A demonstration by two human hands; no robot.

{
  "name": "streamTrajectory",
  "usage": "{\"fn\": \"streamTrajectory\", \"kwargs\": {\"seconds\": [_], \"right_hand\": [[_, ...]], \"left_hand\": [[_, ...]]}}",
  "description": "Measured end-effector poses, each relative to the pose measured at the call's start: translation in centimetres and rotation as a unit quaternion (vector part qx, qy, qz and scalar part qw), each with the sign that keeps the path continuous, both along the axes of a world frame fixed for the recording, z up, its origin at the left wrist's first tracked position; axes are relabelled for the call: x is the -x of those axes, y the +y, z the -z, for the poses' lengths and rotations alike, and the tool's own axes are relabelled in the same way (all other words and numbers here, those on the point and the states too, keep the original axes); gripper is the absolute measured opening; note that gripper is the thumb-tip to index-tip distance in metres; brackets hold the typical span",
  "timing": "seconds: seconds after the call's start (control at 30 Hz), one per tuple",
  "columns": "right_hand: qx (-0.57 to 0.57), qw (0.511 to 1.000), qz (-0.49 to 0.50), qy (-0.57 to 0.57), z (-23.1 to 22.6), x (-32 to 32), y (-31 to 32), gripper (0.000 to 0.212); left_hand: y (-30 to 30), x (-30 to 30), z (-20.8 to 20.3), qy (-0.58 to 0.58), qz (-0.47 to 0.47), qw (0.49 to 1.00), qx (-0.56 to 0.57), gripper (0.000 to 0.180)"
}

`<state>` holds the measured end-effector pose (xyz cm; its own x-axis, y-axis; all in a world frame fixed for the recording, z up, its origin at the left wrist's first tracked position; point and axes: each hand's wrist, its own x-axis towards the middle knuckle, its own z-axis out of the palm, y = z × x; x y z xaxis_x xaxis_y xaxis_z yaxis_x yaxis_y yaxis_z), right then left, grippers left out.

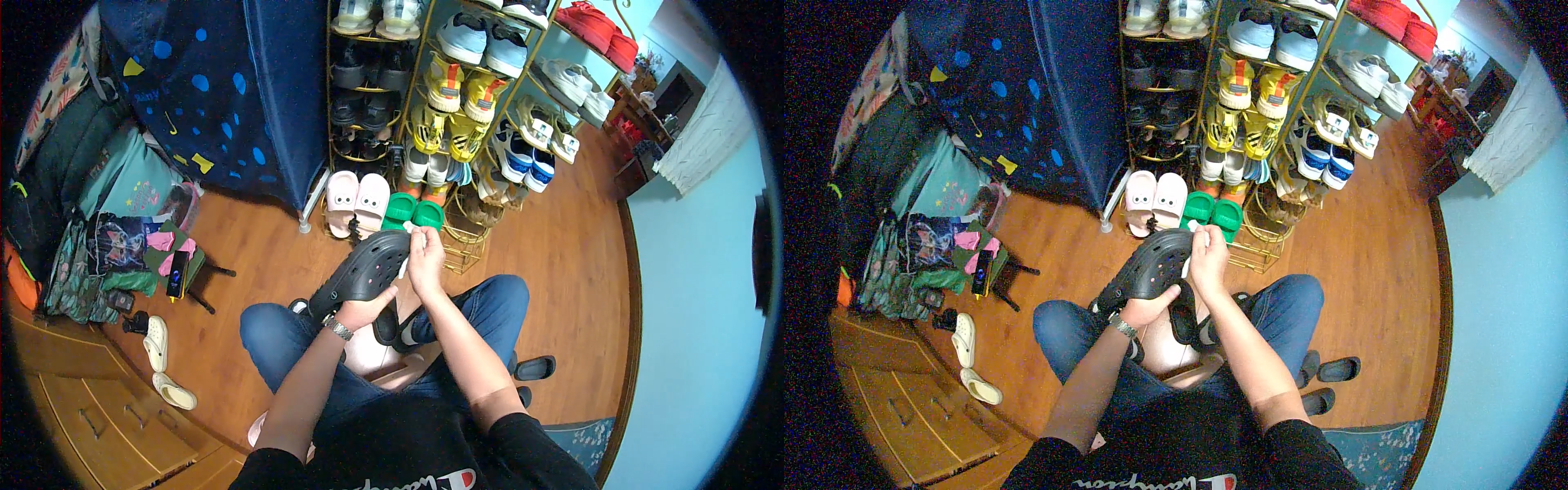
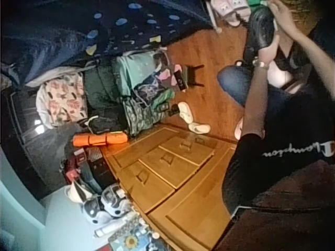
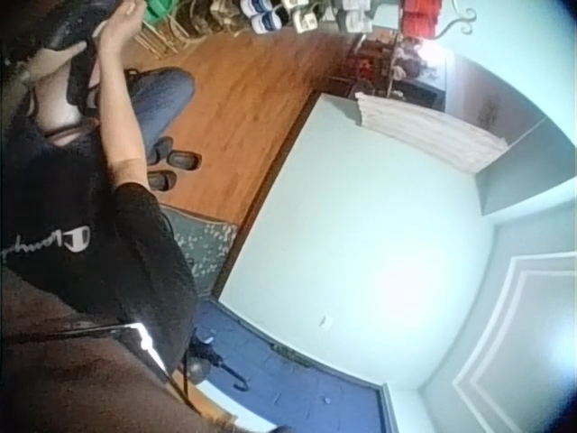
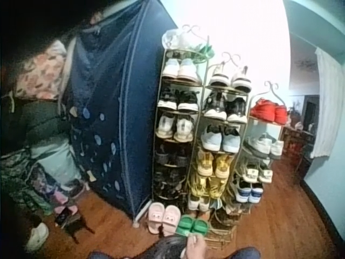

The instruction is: The person wipes a clog-style shoe with a cloth, cleaning the upper surface and the side of the sole.

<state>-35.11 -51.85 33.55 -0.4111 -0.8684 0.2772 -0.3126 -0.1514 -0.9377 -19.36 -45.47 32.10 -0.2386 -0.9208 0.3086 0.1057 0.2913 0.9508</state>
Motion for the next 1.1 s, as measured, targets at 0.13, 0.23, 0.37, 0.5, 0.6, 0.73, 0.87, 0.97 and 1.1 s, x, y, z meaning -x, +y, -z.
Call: {"fn": "streamTrajectory", "kwargs": {"seconds": [0.13, 0.23, 0.37, 0.5, 0.6, 0.73, 0.87, 0.97, 1.1], "right_hand": [[0.159, 0.976, -0.026, 0.146, -3.7, -2.5, 1.5, 0.013], [0.129, 0.976, -0.032, 0.170, -3.7, -2.0, 1.2, 0.013], [0.085, 0.993, 0.070, -0.040, -0.2, -0.8, -0.4, 0.007], [0.074, 0.988, 0.109, 0.077, -2.8, -3.4, 0.2, 0.018], [0.151, 0.930, -0.109, 0.316, -4.2, -2.7, 0.7, 0.026], [0.173, 0.917, -0.119, 0.340, -4.8, -2.6, 0.3, 0.026], [-0.008, 0.980, 0.088, 0.176, -3.2, -1.7, 0.6, 0.037], [-0.046, 0.980, 0.119, 0.155, -2.7, -1.4, 0.3, 0.039], [0.089, 0.937, -0.013, 0.338, -4.0, -2.4, 0.6, 0.032]], "left_hand": [[0.0, -1.2, -0.2, -0.017, -0.035, 0.999, -0.013, 0.036], [0.5, -0.6, -0.3, 0.009, -0.025, 0.998, -0.056, 0.030], [0.8, 1.3, 0.2, 0.140, -0.020, 0.974, -0.177, 0.024], [0.9, 0.3, 1.8, 0.088, -0.037, 0.983, -0.154, 0.027], [1.1, 0.4, 2.6, -0.052, -0.052, 0.997, -0.021, 0.036], [0.9, 0.8, 2.2, 0.017, -0.055, 0.997, -0.061, 0.032], [1.2, 0.5, 1.5, 0.037, -0.047, 0.993, -0.100, 0.031], [1.7, 1.0, 1.6, 0.018, -0.058, 0.994, -0.090, 0.031], [1.3, 0.7, 2.3, -0.042, -0.075, 0.995, -0.046, 0.034]]}}
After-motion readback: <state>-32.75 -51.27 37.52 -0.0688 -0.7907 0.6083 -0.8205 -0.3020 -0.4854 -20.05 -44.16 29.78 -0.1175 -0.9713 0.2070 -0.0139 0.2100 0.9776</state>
